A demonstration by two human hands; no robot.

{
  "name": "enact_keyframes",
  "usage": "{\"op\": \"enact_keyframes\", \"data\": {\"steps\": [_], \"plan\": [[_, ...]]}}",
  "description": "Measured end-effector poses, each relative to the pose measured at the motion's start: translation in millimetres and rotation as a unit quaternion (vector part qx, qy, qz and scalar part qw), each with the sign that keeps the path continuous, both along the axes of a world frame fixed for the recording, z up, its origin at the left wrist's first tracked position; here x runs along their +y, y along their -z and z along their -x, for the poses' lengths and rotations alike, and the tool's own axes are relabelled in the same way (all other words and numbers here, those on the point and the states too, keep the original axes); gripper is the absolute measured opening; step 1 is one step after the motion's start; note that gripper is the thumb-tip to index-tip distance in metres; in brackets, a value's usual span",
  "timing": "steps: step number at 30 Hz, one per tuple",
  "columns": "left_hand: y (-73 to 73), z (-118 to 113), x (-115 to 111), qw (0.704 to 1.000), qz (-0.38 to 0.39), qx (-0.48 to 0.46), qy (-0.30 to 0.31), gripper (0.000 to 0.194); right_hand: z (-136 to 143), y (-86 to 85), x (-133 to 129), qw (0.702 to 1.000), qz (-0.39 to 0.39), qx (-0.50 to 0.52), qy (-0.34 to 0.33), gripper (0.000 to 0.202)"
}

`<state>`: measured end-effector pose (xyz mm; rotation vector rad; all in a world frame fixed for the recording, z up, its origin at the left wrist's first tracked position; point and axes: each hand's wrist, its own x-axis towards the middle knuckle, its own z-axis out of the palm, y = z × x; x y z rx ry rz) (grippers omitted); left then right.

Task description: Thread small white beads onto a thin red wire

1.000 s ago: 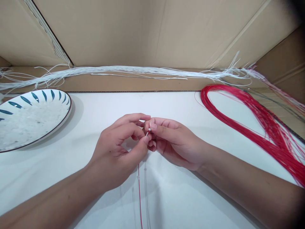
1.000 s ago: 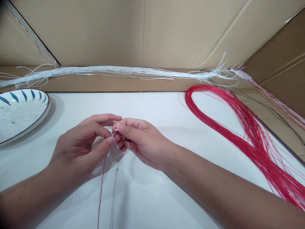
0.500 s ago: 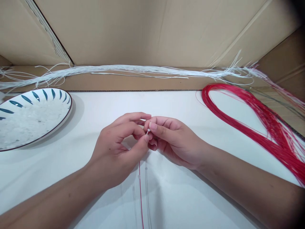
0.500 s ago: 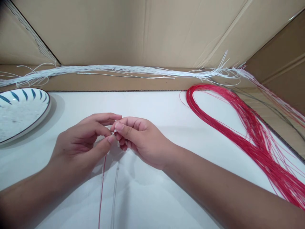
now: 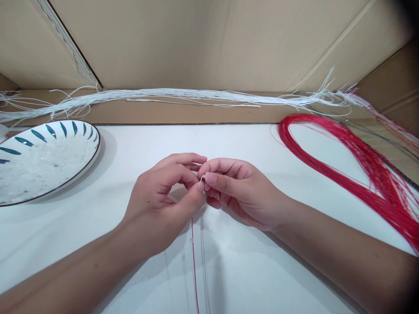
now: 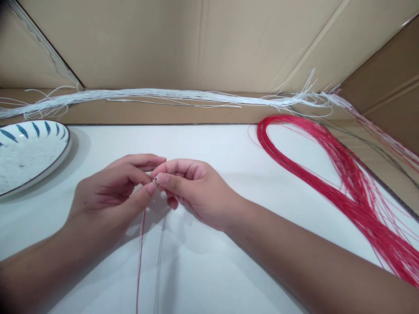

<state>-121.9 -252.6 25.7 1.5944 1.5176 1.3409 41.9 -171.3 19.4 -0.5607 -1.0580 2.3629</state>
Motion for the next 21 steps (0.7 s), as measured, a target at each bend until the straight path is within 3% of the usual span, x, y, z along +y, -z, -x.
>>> {"op": "enact_keyframes", "data": {"steps": [21], "plan": [[-3.3, -1.4, 2.6, 1.0, 0.015, -0.005, -0.01, 0.019, 0.6, 0.8, -0.7, 0.999, -0.03, -0.01, 0.035, 0.018]]}}
